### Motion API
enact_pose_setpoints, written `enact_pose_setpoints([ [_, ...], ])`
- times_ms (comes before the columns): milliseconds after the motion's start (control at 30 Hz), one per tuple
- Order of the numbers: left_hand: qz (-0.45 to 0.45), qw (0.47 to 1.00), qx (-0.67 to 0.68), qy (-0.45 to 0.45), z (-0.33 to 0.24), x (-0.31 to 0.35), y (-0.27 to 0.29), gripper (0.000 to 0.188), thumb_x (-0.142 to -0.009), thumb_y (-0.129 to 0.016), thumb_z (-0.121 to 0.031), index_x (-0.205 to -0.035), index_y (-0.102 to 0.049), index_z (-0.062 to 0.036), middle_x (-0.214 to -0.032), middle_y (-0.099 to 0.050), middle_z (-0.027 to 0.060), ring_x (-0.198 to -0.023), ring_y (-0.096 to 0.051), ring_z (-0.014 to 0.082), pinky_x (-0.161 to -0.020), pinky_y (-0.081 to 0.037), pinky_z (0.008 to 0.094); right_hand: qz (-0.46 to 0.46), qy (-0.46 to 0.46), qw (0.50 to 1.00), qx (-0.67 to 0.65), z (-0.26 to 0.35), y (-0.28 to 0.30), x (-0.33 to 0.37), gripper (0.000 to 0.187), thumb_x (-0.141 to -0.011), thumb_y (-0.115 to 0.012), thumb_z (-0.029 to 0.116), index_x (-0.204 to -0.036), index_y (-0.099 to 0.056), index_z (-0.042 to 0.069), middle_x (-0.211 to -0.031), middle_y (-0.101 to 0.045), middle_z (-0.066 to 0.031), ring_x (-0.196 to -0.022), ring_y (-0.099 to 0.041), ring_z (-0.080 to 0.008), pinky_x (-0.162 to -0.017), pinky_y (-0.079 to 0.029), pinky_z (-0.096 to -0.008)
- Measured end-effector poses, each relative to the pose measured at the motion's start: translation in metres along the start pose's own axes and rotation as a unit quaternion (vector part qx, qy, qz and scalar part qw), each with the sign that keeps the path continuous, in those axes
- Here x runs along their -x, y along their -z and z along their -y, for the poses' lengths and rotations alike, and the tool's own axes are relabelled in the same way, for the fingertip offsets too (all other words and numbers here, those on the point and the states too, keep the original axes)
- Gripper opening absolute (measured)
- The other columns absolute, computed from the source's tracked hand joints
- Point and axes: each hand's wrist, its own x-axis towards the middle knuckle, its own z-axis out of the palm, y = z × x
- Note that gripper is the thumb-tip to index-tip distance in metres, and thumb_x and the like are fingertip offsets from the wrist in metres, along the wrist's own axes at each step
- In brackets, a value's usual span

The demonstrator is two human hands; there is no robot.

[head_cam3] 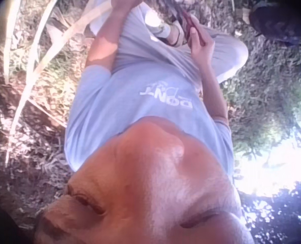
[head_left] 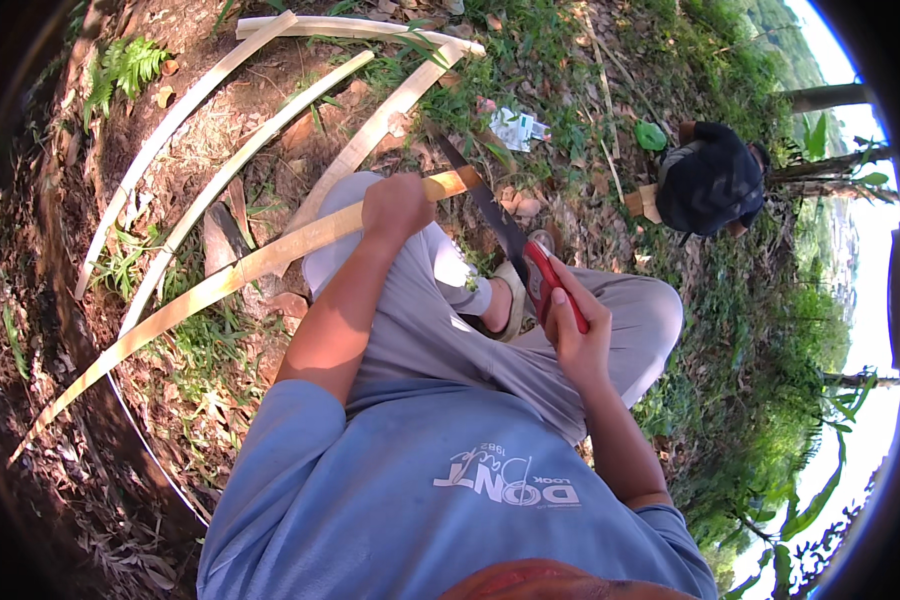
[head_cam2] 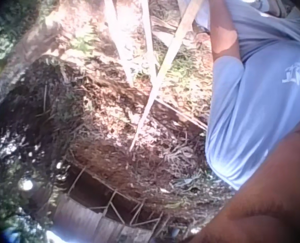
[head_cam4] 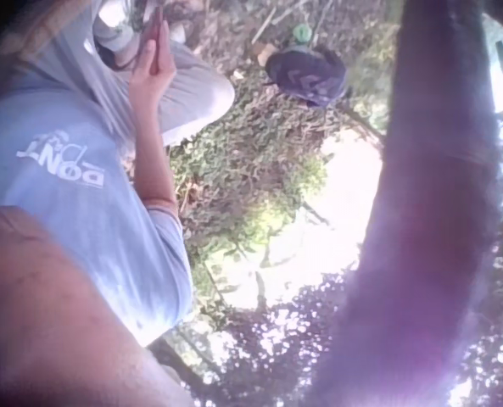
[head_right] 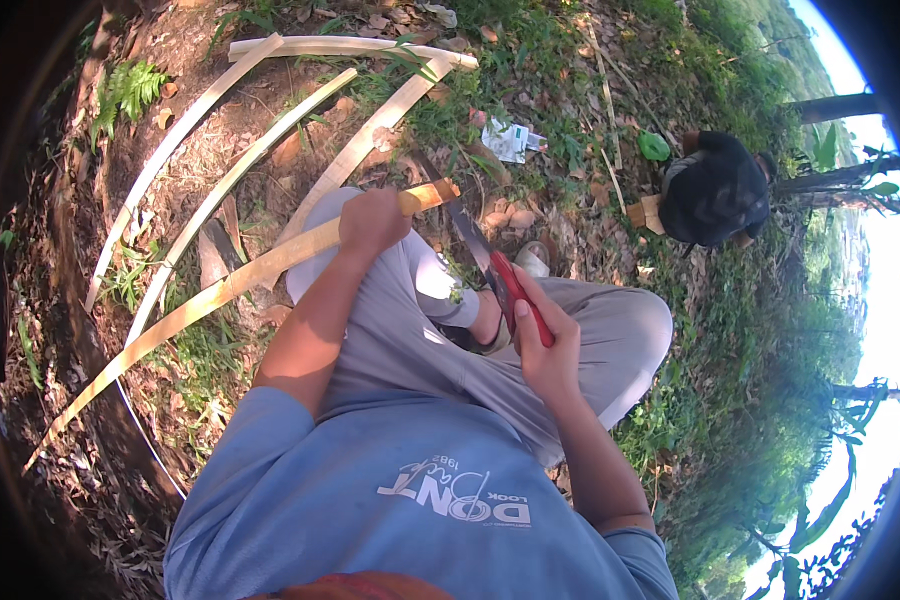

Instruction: The person sits on the ground and uses a red-handled knife to shave thin strips of bamboo. They hold the bamboo piece against their leg and repeatedly scrape the blade along its length to remove the outer layer, creating a pile of shavings.

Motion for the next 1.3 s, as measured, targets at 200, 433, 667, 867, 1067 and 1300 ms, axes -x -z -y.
enact_pose_setpoints([
  [200,-0.001,1.0,-0.009,-0.027,0.001,-0.006,-0.007,0.024,-0.089,-0.077,-0.025,-0.102,-0.082,-0.0059,-0.097,-0.082,0.0191,-0.093,-0.081,0.0374,-0.085,-0.065,0.0489,-0.008,0.097,0.995,-0.036,-0.049,-0.084,-0.134,0.042,-0.113,-0.064,0.017,-0.152,-0.067,0.003,-0.091,-0.071,0.0006,-0.078,-0.059,-0.0054,-0.071,-0.049,-0.0244],
  [433,0.015,1.0,-0.007,-0.01,0.003,-0.007,-0.002,0.023,-0.091,-0.074,-0.026,-0.101,-0.083,-0.0069,-0.096,-0.082,0.0188,-0.089,-0.081,0.0376,-0.083,-0.064,0.05,-0.009,0.038,0.999,0.01,-0.039,-0.02,-0.031,0.043,-0.113,-0.062,0.016,-0.154,-0.065,0.003,-0.091,-0.07,-0.0003,-0.076,-0.058,-0.0065,-0.071,-0.049,-0.0245],
  [667,-0.013,1.0,-0.013,-0.011,0.001,-0.01,-0.007,0.022,-0.088,-0.078,-0.026,-0.098,-0.083,-0.0062,-0.094,-0.082,0.0184,-0.088,-0.082,0.0367,-0.082,-0.065,0.0479,0.028,-0.009,0.998,0.063,-0.004,0.026,0.042,0.045,-0.113,-0.061,0.014,-0.156,-0.063,0.003,-0.096,-0.073,-0.0032,-0.075,-0.06,-0.0067,-0.074,-0.051,-0.0254],
  [867,0.002,1.0,-0.017,-0.012,-0.001,-0.011,-0.003,0.023,-0.088,-0.078,-0.025,-0.1,-0.084,-0.0066,-0.096,-0.083,0.0182,-0.09,-0.082,0.0364,-0.085,-0.065,0.047,-0.016,0.07,0.997,-0.029,-0.048,-0.078,-0.119,0.043,-0.111,-0.065,0.019,-0.151,-0.068,0.003,-0.092,-0.072,-0.0032,-0.081,-0.06,-0.0064,-0.074,-0.051,-0.0264],
  [1067,0.014,1.0,-0.002,-0.006,0.0,-0.006,-0.004,0.024,-0.088,-0.074,-0.023,-0.103,-0.082,-0.0067,-0.098,-0.082,0.0194,-0.093,-0.081,0.0389,-0.087,-0.064,0.0508,-0.022,0.089,0.996,0.008,-0.041,-0.084,-0.119,0.043,-0.112,-0.064,0.019,-0.152,-0.067,0.004,-0.088,-0.071,-0.0013,-0.076,-0.059,-0.0061,-0.07,-0.05,-0.0262],
  [1300,0.011,1.0,0.008,0.0,-0.001,-0.005,-0.002,0.02,-0.087,-0.077,-0.022,-0.099,-0.083,-0.0064,-0.098,-0.083,0.0184,-0.092,-0.082,0.0358,-0.085,-0.065,0.0471,0.014,-0.003,0.997,0.075,-0.018,0.024,0.055,0.045,-0.112,-0.06,0.013,-0.156,-0.064,0.005,-0.088,-0.072,-0.0017,-0.071,-0.059,-0.0067,-0.069,-0.049,-0.0249],
])
